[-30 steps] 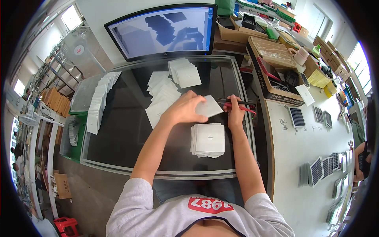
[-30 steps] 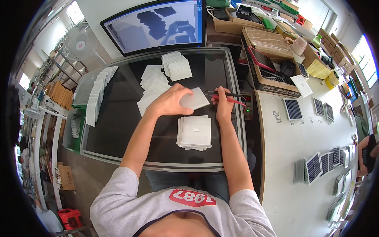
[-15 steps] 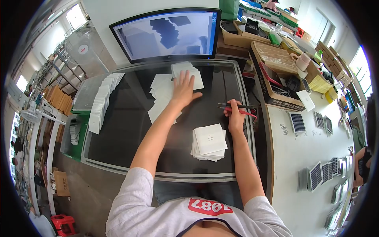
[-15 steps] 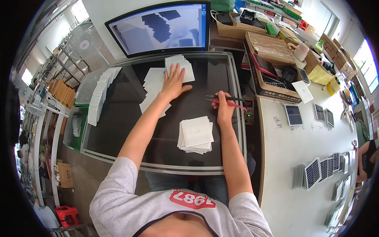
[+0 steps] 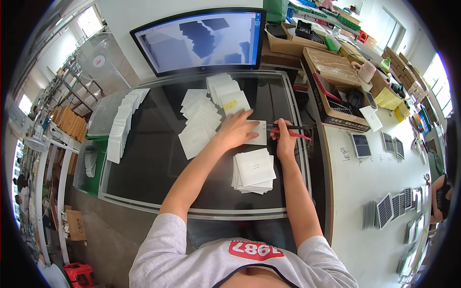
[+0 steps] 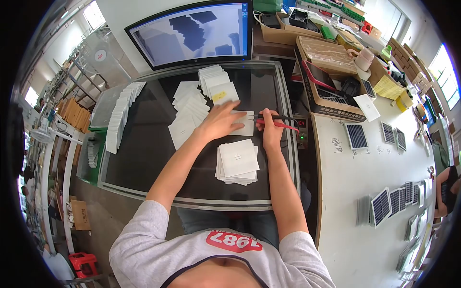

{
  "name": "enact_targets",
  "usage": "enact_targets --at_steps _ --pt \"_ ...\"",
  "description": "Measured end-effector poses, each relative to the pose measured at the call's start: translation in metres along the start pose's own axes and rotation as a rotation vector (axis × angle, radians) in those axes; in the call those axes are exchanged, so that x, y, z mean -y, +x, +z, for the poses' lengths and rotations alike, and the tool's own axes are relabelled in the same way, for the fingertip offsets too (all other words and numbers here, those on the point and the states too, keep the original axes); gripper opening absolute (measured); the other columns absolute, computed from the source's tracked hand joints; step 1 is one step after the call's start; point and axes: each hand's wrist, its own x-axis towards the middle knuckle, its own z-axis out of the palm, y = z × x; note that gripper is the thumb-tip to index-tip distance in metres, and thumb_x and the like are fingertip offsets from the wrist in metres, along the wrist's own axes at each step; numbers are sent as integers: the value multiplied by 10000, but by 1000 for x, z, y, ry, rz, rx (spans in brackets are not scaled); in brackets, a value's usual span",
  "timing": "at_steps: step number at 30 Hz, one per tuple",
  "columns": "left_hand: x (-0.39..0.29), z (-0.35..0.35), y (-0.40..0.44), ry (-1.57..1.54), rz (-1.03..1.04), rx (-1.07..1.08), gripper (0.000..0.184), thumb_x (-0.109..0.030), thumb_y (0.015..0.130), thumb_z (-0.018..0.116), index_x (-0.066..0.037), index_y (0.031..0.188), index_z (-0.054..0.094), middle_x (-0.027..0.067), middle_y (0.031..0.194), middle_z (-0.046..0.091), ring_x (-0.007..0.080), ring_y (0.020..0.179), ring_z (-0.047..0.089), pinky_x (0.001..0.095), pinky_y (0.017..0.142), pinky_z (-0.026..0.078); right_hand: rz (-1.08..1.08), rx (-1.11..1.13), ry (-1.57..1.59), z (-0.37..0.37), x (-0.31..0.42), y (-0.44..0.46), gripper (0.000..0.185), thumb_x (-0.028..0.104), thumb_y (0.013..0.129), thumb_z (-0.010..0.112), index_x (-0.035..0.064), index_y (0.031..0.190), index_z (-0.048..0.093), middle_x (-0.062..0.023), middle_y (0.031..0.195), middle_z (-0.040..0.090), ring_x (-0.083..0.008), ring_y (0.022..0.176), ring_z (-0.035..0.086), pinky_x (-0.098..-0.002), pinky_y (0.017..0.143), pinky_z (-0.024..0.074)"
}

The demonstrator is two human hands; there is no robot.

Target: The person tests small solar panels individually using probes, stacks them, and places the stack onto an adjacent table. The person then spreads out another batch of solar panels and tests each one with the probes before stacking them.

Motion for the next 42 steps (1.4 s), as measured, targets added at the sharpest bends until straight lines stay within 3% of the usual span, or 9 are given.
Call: enact_targets --at_steps 2,5,8,11,14,17,21,42 --pt "0 11 -7 -22 3 49 542 -397 815 693 -75 1241 602 202 1168 542 301 1112 550 402 841 505 -5 -1 12 0 -1 1 270 264 953 570 5 885 604 -44 637 569 -94 539 521 -231 499 398" --pt "-22 -23 3 -154 -328 368 580 -379 781 730 -61 1247 593 205 1160 544 310 1125 547 414 847 504 -8 -3 1 2 2 -1 263 254 952 576 5 871 603 -40 626 566 -89 530 515 -226 492 392" --pt "-20 -23 1 -248 -394 499 607 -404 738 766 -29 1187 603 185 1110 560 301 1128 543 412 816 516 -19 -11 -63 6 4 -6 255 239 948 585 4 851 604 -39 626 569 -85 521 514 -222 478 387" --pt "-19 -24 2 -255 -383 506 628 -295 709 802 -32 1238 590 206 1186 548 326 1171 523 426 907 484 -31 -26 -118 9 4 -7 250 231 942 592 3 840 609 -39 626 573 -81 516 521 -221 466 389" --pt "-9 -12 -6 -232 -101 126 657 -274 678 826 -32 1242 590 183 1282 527 327 1248 464 425 1007 421 -38 -39 -154 9 2 -7 248 230 937 597 2 840 614 -39 627 582 -82 525 538 -222 468 401" --pt "3 -1 -8 -398 -124 243 678 -282 675 829 -37 1258 584 148 1373 482 331 1299 409 421 1074 357 -40 -20 -198 11 2 -9 239 215 928 604 0 824 619 -33 621 587 -80 532 550 -226 478 416" --pt "0 -4 -7 -384 -155 280 700 -292 671 832 -48 1275 577 143 1388 470 330 1298 407 420 1068 363 -56 98 -300 14 6 -11 228 182 909 618 -4 777 623 -20 607 585 -73 520 546 -234 482 427" --pt "3 0 -8 -408 -174 317 742 -267 639 851 -74 1296 566 117 1407 451 308 1313 378 416 1073 349 -57 107 -374 18 1 -11 197 164 890 637 2 780 659 -25 606 609 -73 539 559 -241 501 434"
